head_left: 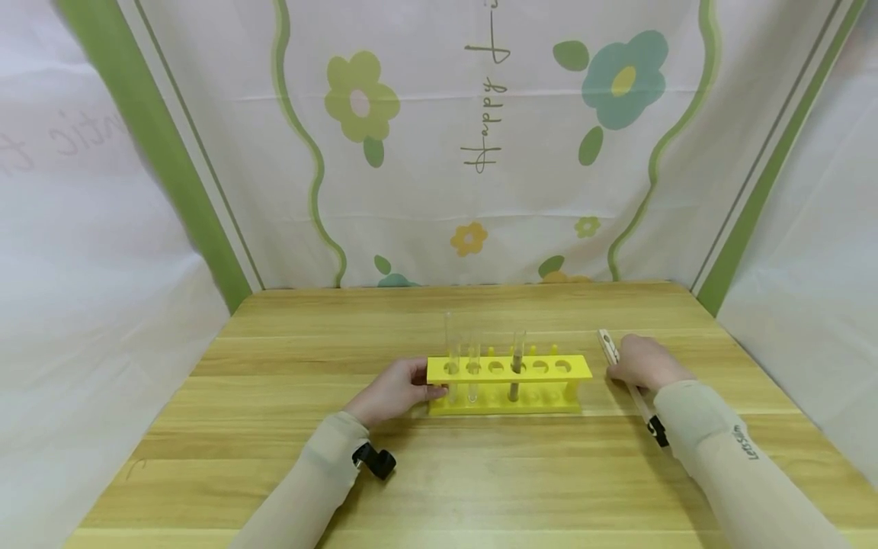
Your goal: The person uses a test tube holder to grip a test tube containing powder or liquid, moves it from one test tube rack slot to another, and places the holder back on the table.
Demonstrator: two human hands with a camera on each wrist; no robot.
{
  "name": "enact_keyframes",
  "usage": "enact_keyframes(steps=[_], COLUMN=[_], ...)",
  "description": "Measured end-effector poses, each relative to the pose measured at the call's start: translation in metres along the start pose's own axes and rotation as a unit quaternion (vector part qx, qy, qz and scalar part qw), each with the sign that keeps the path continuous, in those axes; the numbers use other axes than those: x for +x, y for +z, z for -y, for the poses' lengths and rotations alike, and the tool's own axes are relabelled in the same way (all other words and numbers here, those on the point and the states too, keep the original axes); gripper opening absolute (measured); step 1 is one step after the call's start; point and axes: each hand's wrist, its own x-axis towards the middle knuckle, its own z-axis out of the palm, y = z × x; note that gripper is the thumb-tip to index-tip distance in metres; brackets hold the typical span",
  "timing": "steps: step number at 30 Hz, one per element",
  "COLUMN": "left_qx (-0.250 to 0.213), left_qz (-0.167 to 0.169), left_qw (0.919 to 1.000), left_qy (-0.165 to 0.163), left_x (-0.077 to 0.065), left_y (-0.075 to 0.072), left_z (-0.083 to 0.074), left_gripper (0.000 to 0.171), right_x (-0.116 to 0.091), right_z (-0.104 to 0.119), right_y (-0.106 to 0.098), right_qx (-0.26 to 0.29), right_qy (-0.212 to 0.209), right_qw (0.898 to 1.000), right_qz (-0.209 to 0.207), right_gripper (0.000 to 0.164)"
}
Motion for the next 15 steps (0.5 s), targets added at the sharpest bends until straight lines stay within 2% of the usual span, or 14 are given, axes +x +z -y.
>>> enact_keyframes(steps=[15], left_qx=[-0.010], left_qz=[0.000], left_qw=[0.9999], left_qy=[-0.006], left_x=[-0.0001], left_y=[0.0005], left_z=[-0.0006], left_gripper=[0.020], right_x=[0.0017], right_z=[-0.0030], right_y=[0.0019], right_qx=[0.015], right_qy=[0.014], right_qw=[1.000], right_qz=[-0.006], right_gripper=[0.025])
